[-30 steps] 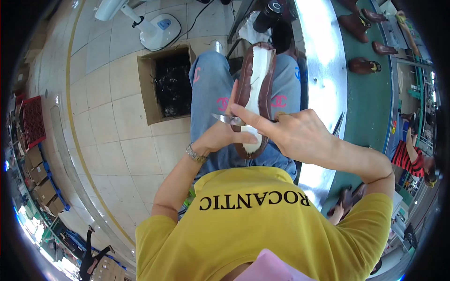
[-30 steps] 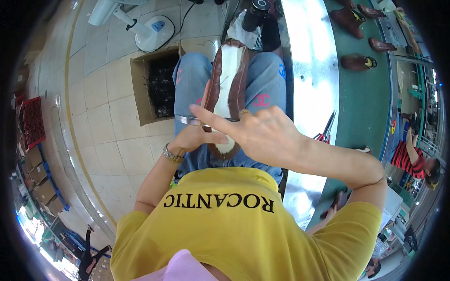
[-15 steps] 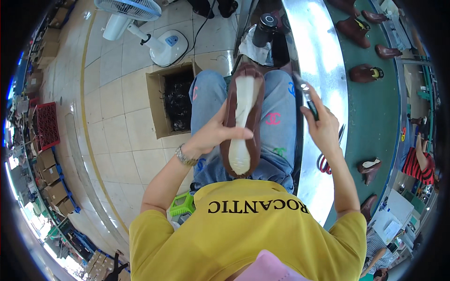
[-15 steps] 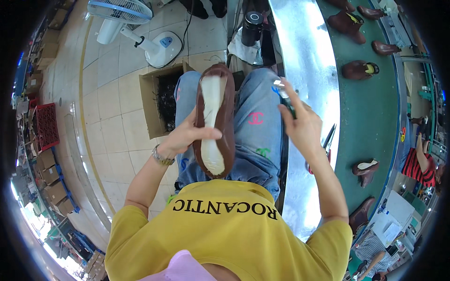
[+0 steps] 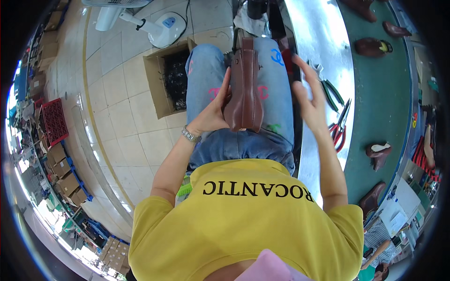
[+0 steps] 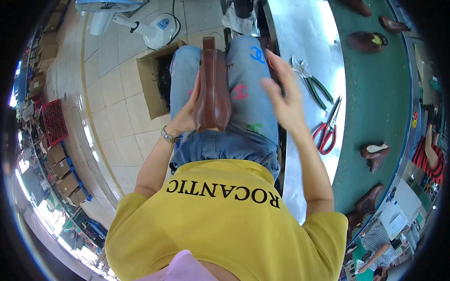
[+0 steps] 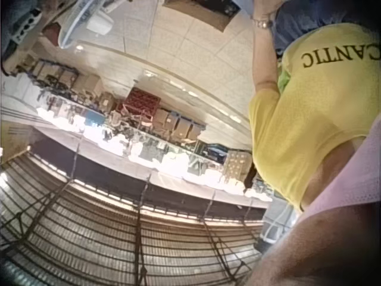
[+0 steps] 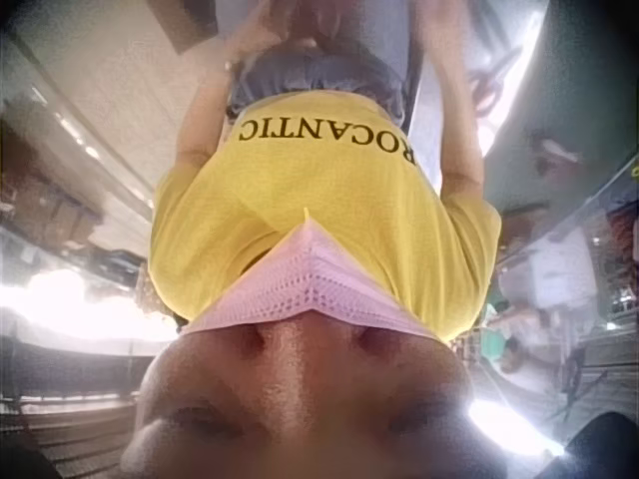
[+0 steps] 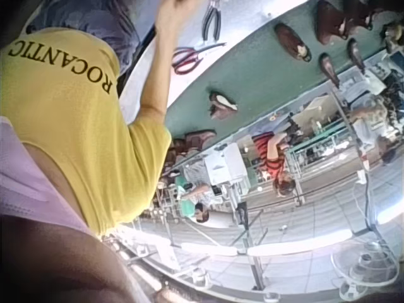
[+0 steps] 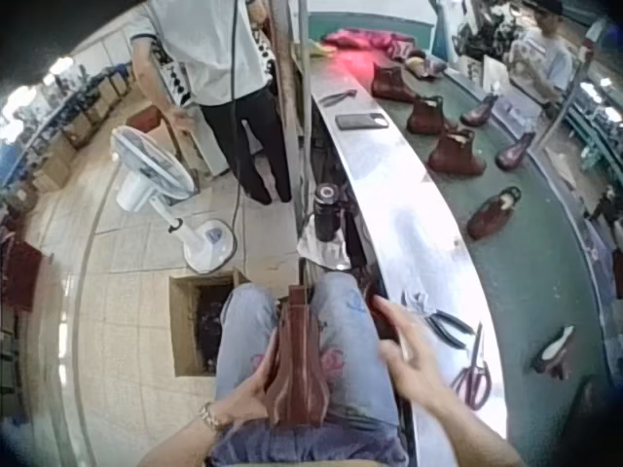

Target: Finishing and inspecting leather boots on a production line, trimming excess material and checking seams.

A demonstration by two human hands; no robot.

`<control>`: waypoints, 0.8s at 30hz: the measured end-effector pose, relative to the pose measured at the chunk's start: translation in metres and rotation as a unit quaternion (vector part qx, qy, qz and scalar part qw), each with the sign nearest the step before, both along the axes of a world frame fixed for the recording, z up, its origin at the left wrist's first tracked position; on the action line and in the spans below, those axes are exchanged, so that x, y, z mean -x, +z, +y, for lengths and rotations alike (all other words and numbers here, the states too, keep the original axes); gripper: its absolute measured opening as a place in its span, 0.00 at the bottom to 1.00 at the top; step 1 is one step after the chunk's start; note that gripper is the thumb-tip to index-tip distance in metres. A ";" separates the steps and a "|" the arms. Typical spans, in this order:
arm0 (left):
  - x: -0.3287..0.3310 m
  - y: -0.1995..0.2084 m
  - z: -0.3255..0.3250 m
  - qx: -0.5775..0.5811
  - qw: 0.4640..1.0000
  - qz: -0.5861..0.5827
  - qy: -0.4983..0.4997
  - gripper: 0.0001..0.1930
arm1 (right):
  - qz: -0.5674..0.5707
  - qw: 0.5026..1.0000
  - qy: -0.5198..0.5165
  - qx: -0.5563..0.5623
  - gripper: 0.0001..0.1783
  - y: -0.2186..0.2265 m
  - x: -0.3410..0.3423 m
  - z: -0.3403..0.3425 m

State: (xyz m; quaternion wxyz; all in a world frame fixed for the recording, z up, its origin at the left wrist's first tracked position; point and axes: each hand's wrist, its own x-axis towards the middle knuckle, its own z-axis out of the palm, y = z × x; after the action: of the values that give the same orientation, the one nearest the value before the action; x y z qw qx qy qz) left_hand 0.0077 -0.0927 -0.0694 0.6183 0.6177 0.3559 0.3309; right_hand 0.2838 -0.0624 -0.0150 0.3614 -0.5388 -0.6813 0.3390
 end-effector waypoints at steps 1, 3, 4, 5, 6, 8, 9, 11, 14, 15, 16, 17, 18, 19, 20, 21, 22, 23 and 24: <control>-0.001 -0.001 -0.004 0.038 0.999 -0.010 -0.006 0.72 | 0.063 0.998 0.017 -0.005 0.35 0.001 0.026 0.006; 0.002 0.004 -0.010 0.115 0.993 -0.030 -0.016 0.71 | 0.223 0.972 0.020 0.069 0.35 0.010 0.076 0.011; 0.009 0.015 -0.011 0.150 0.988 -0.025 -0.034 0.69 | 0.319 0.936 0.007 0.145 0.34 0.013 0.093 0.011; 0.020 0.036 -0.012 0.187 0.981 -0.018 -0.045 0.68 | 0.306 0.941 0.011 0.141 0.33 0.008 0.099 0.009; 0.027 0.057 -0.011 0.222 0.974 -0.010 -0.055 0.67 | 0.293 0.946 0.015 0.135 0.32 0.004 0.105 0.009; 0.024 0.084 -0.011 0.300 0.953 -0.048 0.001 0.58 | 0.284 0.949 0.018 0.134 0.31 -0.001 0.116 0.005; 0.022 0.095 -0.009 0.322 0.947 -0.003 0.011 0.55 | 0.287 0.948 0.015 0.138 0.31 -0.003 0.121 0.002; 0.021 0.097 -0.013 0.331 0.942 0.029 0.036 0.48 | 0.292 0.946 0.021 0.139 0.30 -0.006 0.127 -0.001; 0.023 0.108 -0.011 0.284 0.953 0.101 -0.015 0.39 | 0.280 0.952 0.040 0.112 0.29 -0.016 0.127 -0.005; 0.024 0.110 -0.007 0.296 0.949 0.101 -0.030 0.39 | 0.267 0.958 0.049 0.089 0.29 -0.019 0.127 -0.005; 0.026 0.111 0.000 0.307 0.945 0.103 -0.044 0.39 | 0.255 0.963 0.058 0.064 0.29 -0.020 0.128 -0.004; 0.026 0.113 0.006 0.318 0.940 0.105 -0.060 0.38 | 0.280 0.953 0.055 0.097 0.28 -0.020 0.128 -0.001; 0.023 0.116 0.011 0.330 0.935 0.111 -0.064 0.38 | 0.312 0.940 0.047 0.127 0.27 -0.016 0.128 0.000; 0.020 0.118 0.018 0.340 0.931 0.118 -0.069 0.38 | 0.343 0.926 0.038 0.153 0.27 -0.011 0.127 0.002; 0.016 0.119 0.022 0.349 0.926 0.124 -0.074 0.38 | 0.374 0.910 0.029 0.178 0.27 -0.010 0.125 0.003; 0.013 0.118 0.023 0.345 0.925 0.145 -0.070 0.37 | 0.353 0.921 0.027 0.159 0.26 -0.013 0.124 0.003; 0.008 0.119 0.022 0.342 0.923 0.165 -0.066 0.37 | 0.332 0.932 0.024 0.140 0.26 -0.019 0.122 0.002; 0.005 0.119 0.022 0.338 0.920 0.186 -0.062 0.37 | 0.311 0.942 0.022 0.122 0.26 -0.022 0.120 0.001; 0.001 0.119 0.020 0.322 0.924 0.196 -0.062 0.37 | 0.299 0.946 0.021 0.119 0.25 -0.023 0.117 0.001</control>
State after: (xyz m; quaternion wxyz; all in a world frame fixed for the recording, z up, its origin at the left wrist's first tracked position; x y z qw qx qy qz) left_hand 0.0066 -0.0727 0.0498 0.7211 0.4588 0.5183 0.0312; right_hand 0.1665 -0.0615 -0.0376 0.4744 -0.4373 -0.5076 0.5710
